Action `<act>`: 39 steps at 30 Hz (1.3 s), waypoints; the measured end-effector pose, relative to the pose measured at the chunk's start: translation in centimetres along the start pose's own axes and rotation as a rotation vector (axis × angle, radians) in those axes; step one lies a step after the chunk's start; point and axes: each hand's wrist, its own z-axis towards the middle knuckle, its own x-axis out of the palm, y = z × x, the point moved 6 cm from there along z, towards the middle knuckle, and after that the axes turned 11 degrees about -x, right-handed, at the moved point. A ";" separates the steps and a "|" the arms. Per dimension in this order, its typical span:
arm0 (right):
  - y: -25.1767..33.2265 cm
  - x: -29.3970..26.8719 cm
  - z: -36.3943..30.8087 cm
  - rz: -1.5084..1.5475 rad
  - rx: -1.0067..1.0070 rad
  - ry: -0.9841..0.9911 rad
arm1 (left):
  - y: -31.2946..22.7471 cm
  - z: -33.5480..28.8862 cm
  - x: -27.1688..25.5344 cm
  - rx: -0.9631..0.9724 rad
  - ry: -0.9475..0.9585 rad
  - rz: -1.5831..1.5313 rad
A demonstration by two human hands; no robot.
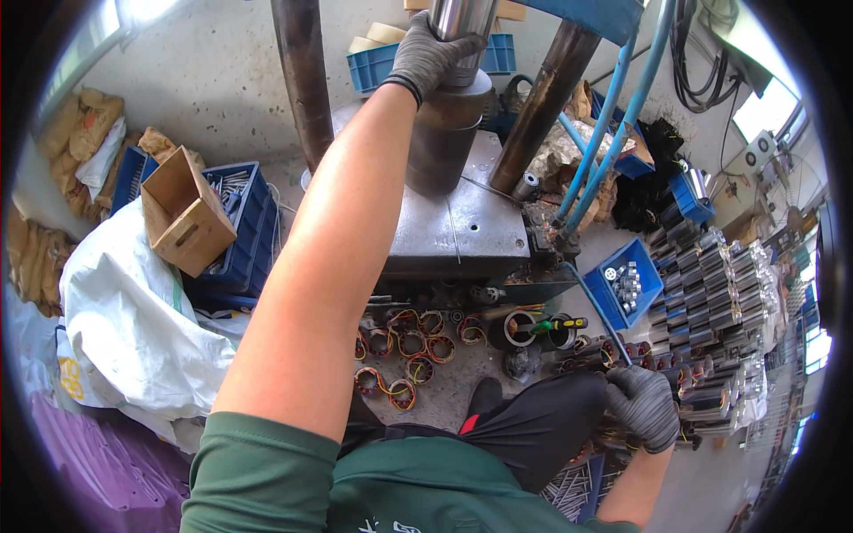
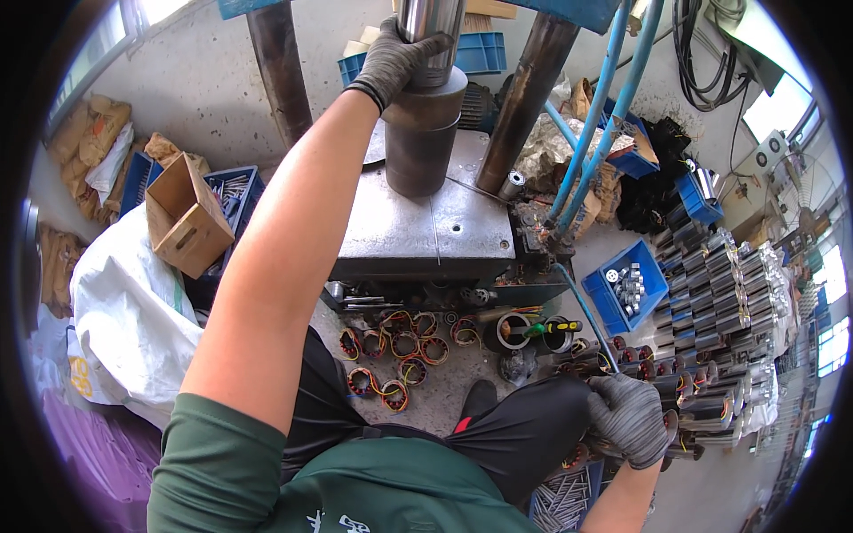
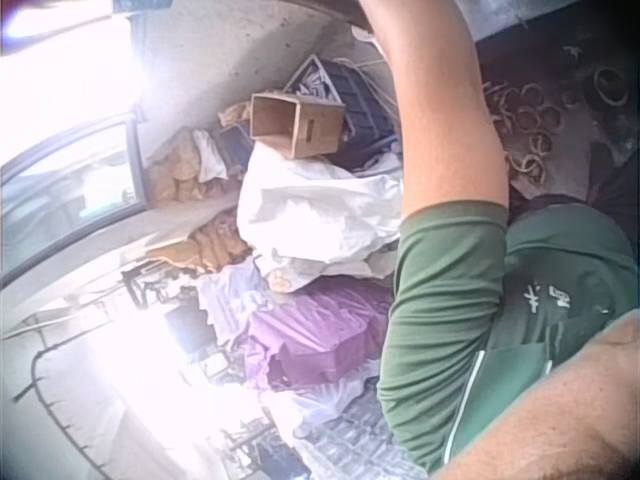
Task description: The person places a copper-wound stator core into a press and uses a large cylindrical tool to compress it. They then retrieve a metal sleeve from a bag, place it onto the press, and use the press to insert the stator core into the sleeve.
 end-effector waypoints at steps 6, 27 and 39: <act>-0.2 -1.6 0.8 0.116 0.082 -0.084 | -0.2 -0.3 -0.1 0.002 -0.005 0.009; -1.8 0.6 0.0 0.225 0.073 0.284 | -0.2 -0.8 -0.4 0.001 -0.026 0.063; -3.0 -0.4 -0.3 0.377 0.159 0.022 | -0.4 -0.9 -0.2 -0.037 0.007 0.073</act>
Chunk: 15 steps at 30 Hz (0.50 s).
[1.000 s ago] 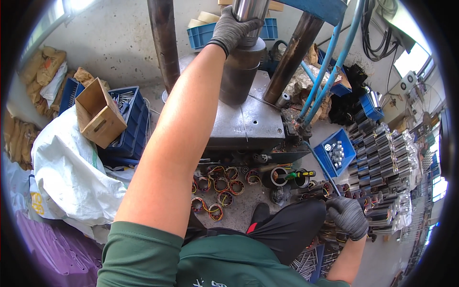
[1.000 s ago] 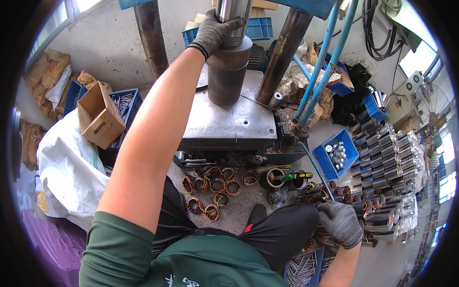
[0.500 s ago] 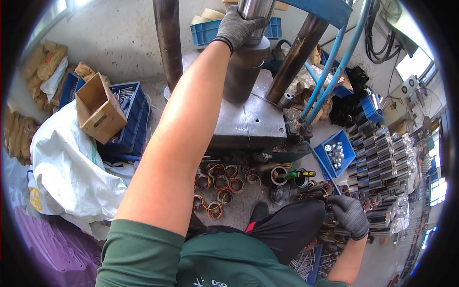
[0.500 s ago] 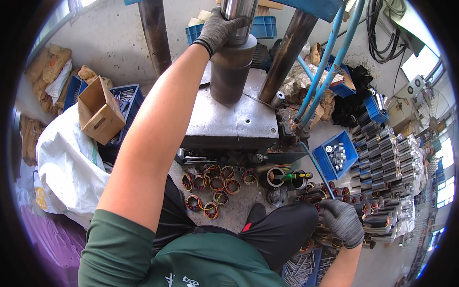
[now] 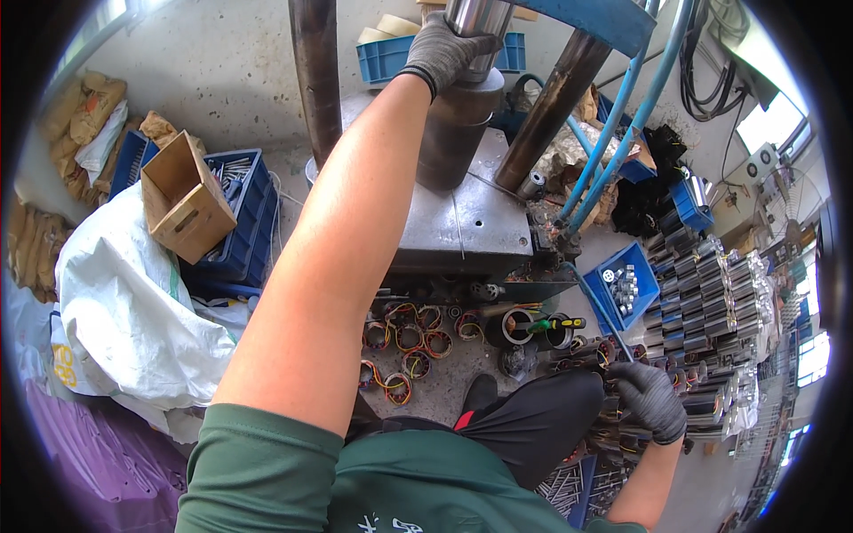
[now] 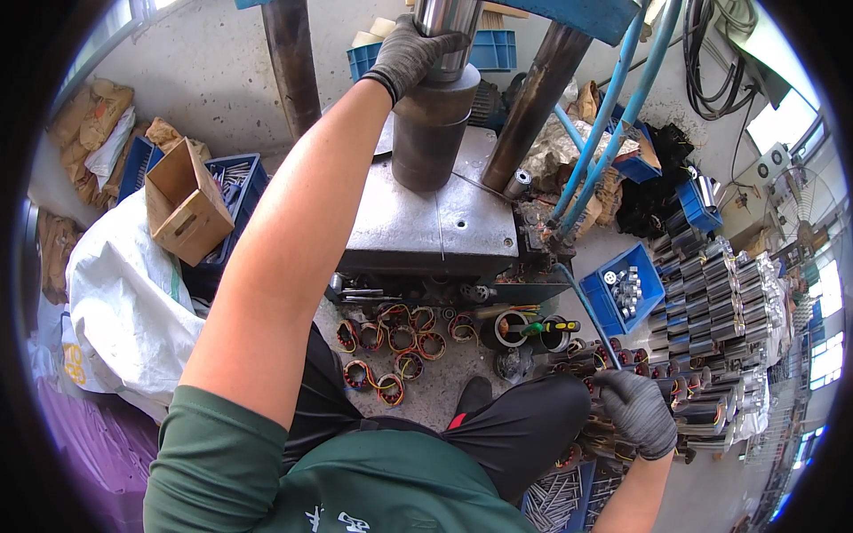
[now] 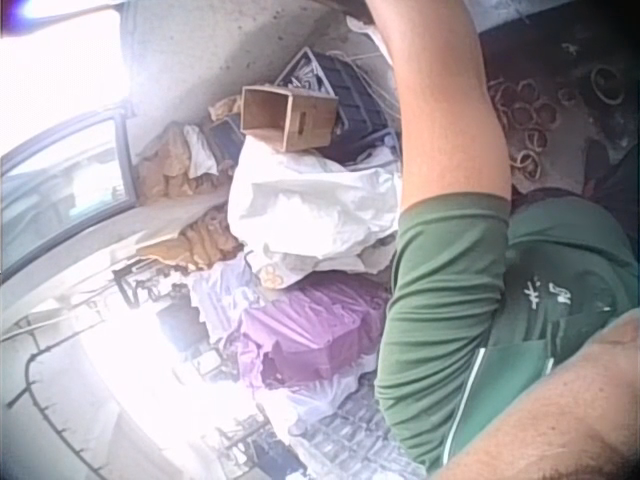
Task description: The person places a copper-wound stator core into a press and uses a large cylindrical tool to compress it. They then retrieve a metal sleeve from a bag, place it onto the press, and use the press to insert the stator core into the sleeve.
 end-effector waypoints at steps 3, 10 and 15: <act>0.5 0.9 0.1 -0.159 -0.051 0.234 | 0.2 0.1 0.0 0.005 -0.014 0.015; 1.1 0.5 0.5 -0.154 -0.074 0.185 | 0.5 0.4 0.1 -0.007 -0.036 0.026; 0.6 -0.1 0.2 0.064 0.105 0.010 | 0.5 0.3 0.1 -0.003 -0.026 0.022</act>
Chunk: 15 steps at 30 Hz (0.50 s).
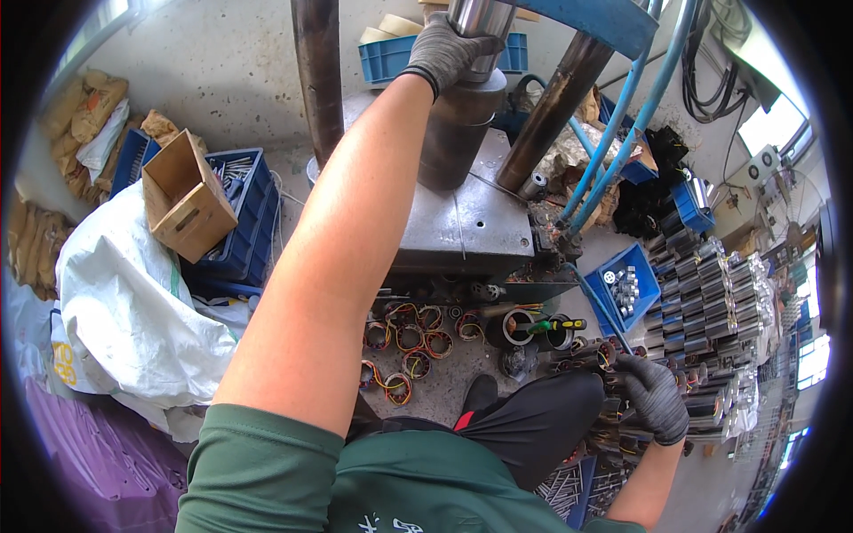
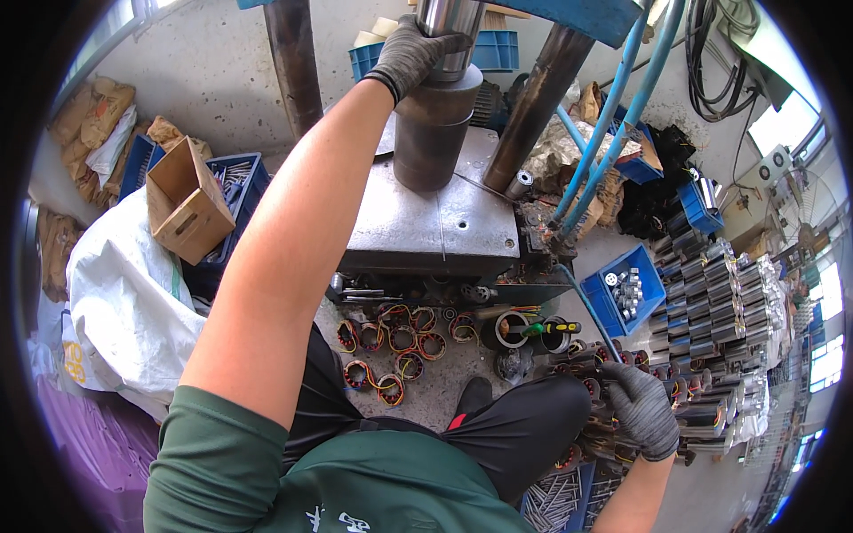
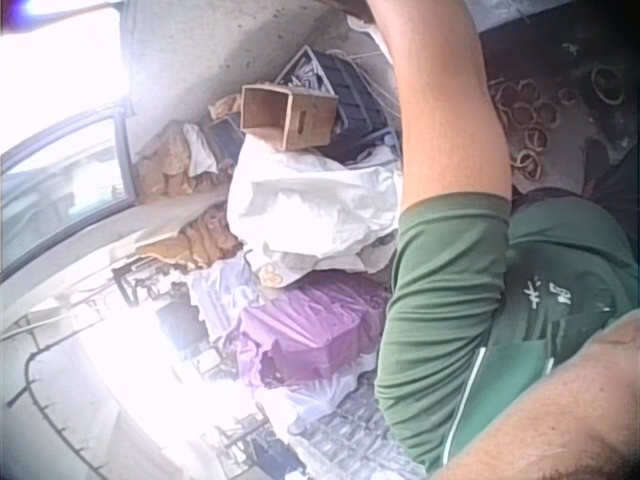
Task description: The person places a copper-wound stator core into a press and uses a large cylindrical tool to compress it. They then retrieve a metal sleeve from a bag, place it onto the press, and use the press to insert the stator core into the sleeve.
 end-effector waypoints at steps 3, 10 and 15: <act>-0.2 1.1 0.1 -0.212 -0.096 0.230 | 0.0 0.0 -0.1 0.007 -0.007 0.002; -0.1 -0.3 0.0 -0.146 -0.143 -0.036 | -0.4 -0.1 -0.1 0.000 0.010 0.038; -0.4 0.1 0.3 -0.106 -0.036 0.091 | -0.3 -0.4 -0.2 -0.008 0.026 0.006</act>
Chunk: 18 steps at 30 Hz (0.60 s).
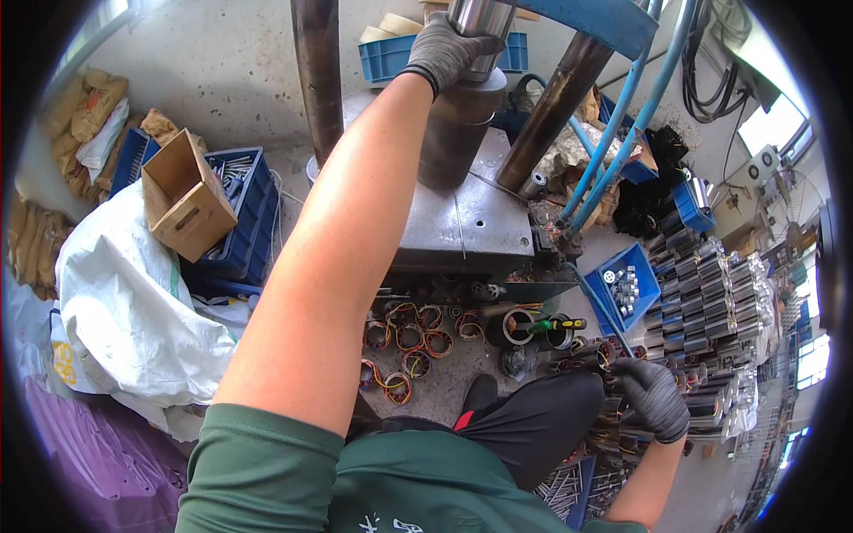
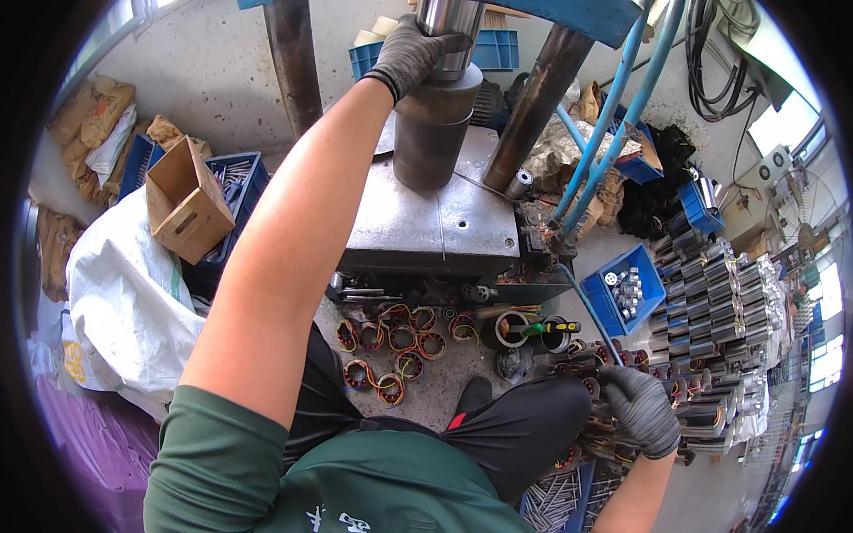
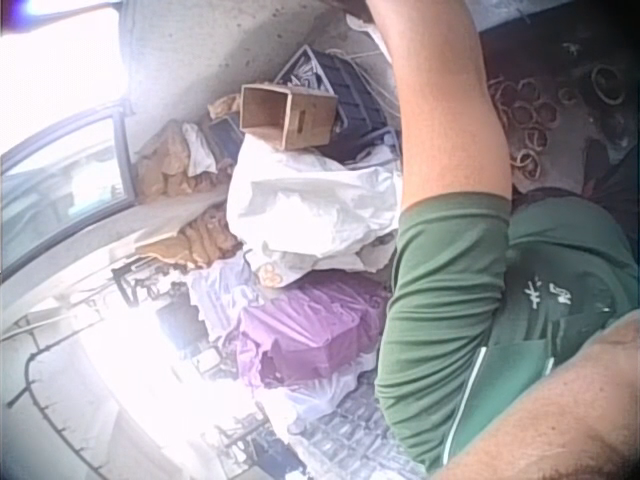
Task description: The person places a copper-wound stator core into a press and uses a large cylindrical tool to compress it. They then retrieve a metal sleeve from a bag, place it onto the press, and use the press to insert the stator core into the sleeve.
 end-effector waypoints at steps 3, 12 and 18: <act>0.4 -1.1 0.3 0.001 -0.023 -0.122 | 0.2 0.3 0.1 -0.017 -0.005 0.023; 1.0 -5.5 3.1 -0.227 -0.213 -0.486 | -1.1 0.0 1.2 0.118 0.064 -0.389; 4.7 -12.9 10.8 -0.482 -0.386 -0.876 | 2.0 2.2 0.4 0.066 0.027 -0.138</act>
